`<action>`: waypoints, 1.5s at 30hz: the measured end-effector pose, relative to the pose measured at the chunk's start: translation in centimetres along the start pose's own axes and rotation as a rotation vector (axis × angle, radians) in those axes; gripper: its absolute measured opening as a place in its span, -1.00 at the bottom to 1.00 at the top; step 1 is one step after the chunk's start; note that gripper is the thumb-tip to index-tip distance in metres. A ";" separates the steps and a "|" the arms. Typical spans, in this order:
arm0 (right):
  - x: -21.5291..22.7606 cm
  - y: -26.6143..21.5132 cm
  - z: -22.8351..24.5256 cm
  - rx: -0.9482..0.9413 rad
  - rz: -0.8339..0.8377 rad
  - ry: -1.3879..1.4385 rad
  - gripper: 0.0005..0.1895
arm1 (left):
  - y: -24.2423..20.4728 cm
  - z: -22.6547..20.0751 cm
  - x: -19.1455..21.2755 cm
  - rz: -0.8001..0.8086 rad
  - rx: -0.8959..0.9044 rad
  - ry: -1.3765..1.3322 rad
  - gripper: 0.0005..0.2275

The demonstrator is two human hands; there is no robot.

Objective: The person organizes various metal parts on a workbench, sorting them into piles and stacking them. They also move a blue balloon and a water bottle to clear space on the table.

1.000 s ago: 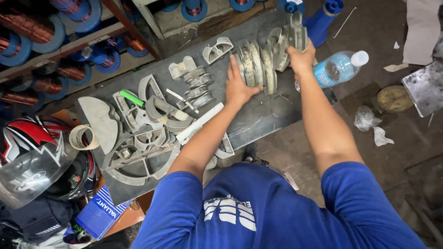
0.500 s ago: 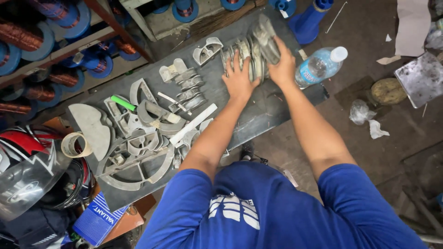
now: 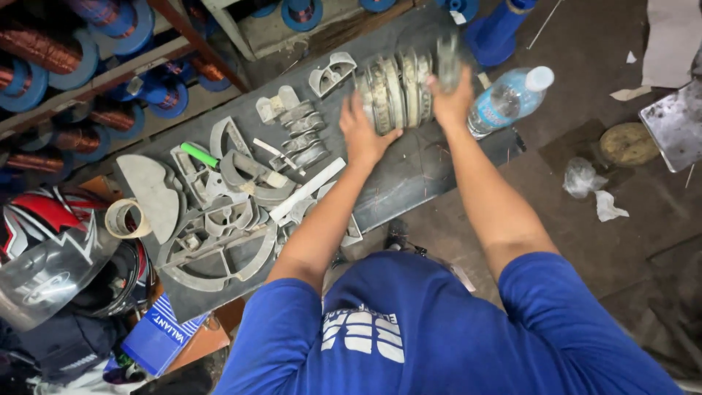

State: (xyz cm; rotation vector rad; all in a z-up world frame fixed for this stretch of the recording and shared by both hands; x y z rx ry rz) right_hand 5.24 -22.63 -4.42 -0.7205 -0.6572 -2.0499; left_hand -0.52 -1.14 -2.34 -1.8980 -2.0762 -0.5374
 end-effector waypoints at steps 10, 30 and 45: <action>3.1 -0.5 3.8 -0.014 0.463 0.037 -0.20 | 1.6 0.4 -1.3 0.051 0.161 0.014 0.19; 0.0 6.7 7.2 -0.182 0.478 -0.432 -0.19 | 6.5 -1.1 -6.4 0.053 0.250 -0.050 0.18; 23.5 -2.5 7.1 0.362 0.218 -0.203 -0.17 | 1.6 2.5 5.6 0.502 -0.162 0.018 -0.39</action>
Point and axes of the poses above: each hand's wrist, its own y-axis towards the middle knuckle, its own x-axis out of the back of the hand, z = x × y, the point moved 1 cm from there along y, towards the middle knuckle, and after that the axes turned 13 degrees about -y, right-handed, at the moved point
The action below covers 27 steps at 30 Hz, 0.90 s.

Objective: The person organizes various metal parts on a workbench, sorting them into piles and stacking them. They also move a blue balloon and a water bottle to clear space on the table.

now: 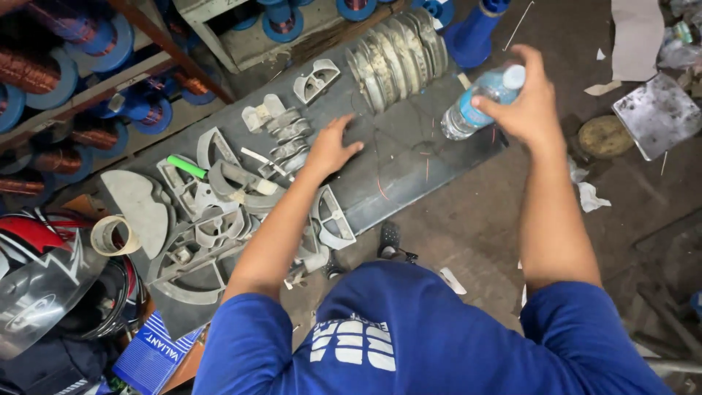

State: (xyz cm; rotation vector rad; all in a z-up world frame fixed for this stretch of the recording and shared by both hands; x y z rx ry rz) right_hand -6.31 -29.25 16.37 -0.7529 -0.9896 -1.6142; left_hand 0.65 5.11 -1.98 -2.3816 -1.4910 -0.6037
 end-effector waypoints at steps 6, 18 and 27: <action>-2.7 -1.8 0.4 0.132 -0.222 -0.122 -0.47 | -6.5 -0.2 4.9 -0.040 -0.128 0.089 -0.64; -2.4 -0.6 18.9 0.705 -0.572 -0.225 -0.34 | -21.1 -0.6 17.5 -0.381 -0.089 0.127 -0.53; -7.9 -8.3 41.5 1.024 0.149 0.533 -0.49 | -31.2 -7.7 21.4 -0.561 -0.344 -0.067 -0.05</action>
Point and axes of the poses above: each hand's wrist, its own y-axis towards the middle knuckle, its own x-axis out of the back of the hand, z = x × y, the point moved 1 cm from there along y, towards the middle knuckle, and after that the axes turned 13 degrees about -y, right-handed, at the moved point
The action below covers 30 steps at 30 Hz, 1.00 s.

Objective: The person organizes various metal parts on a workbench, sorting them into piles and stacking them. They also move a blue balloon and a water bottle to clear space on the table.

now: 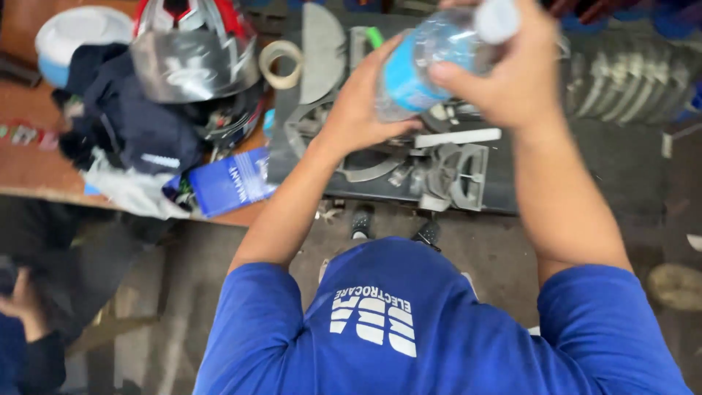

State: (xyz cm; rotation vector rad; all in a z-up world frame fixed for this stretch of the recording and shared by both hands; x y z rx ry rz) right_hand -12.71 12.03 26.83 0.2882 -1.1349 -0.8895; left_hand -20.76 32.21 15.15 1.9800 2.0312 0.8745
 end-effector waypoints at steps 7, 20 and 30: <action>-6.5 1.9 0.6 0.049 0.426 0.437 -0.12 | -16.3 4.0 11.2 -0.480 0.286 0.380 -0.11; -14.8 -8.2 -7.2 -0.506 0.502 0.496 -0.43 | -31.6 17.0 14.5 -1.042 0.615 0.147 -0.07; -13.6 -13.5 -14.8 -0.597 0.334 0.238 -0.57 | -28.9 14.7 13.5 -0.904 0.302 0.575 0.12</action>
Point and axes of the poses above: each hand's wrist, its own y-axis towards the middle knuckle, its own x-axis out of the back of the hand, z = x × y, the point moved 1 cm from there along y, towards the middle knuckle, and after that the axes turned 13 degrees about -y, right-handed, at the moved point
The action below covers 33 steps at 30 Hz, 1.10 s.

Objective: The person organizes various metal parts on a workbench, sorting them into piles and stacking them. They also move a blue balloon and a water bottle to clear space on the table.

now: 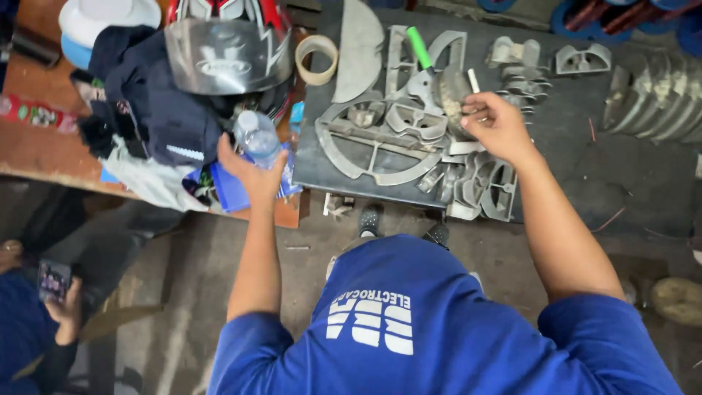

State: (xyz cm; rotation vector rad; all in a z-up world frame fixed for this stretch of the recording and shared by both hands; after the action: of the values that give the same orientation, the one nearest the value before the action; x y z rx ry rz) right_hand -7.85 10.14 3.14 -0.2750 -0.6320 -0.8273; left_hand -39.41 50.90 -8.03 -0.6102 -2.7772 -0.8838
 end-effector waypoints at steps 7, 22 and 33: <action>-1.2 0.1 0.7 0.204 -0.162 -0.580 -0.53 | 1.1 -14.9 -10.2 0.453 -0.362 -0.240 -0.74; 2.4 0.2 -7.8 -0.208 -0.639 0.325 -0.81 | -0.1 -16.9 -22.7 1.157 -0.431 0.104 -0.38; 19.8 -10.4 -15.8 -0.194 -1.060 0.027 -0.83 | 2.0 -20.5 -23.9 1.177 -0.272 0.076 -0.46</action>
State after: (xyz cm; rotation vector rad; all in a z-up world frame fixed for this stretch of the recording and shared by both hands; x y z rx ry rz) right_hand 0.92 -15.83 2.87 -0.0836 -0.6614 -1.9122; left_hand -16.35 32.52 3.07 -1.8683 -1.6732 -0.8885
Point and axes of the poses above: each hand's wrist, its own y-axis towards the middle knuckle, its own x-axis out of the back of the hand, z = x × y, the point moved 1 cm from there along y, towards the middle knuckle, and after that the axes turned 13 degrees about -y, right-handed, at the moved point
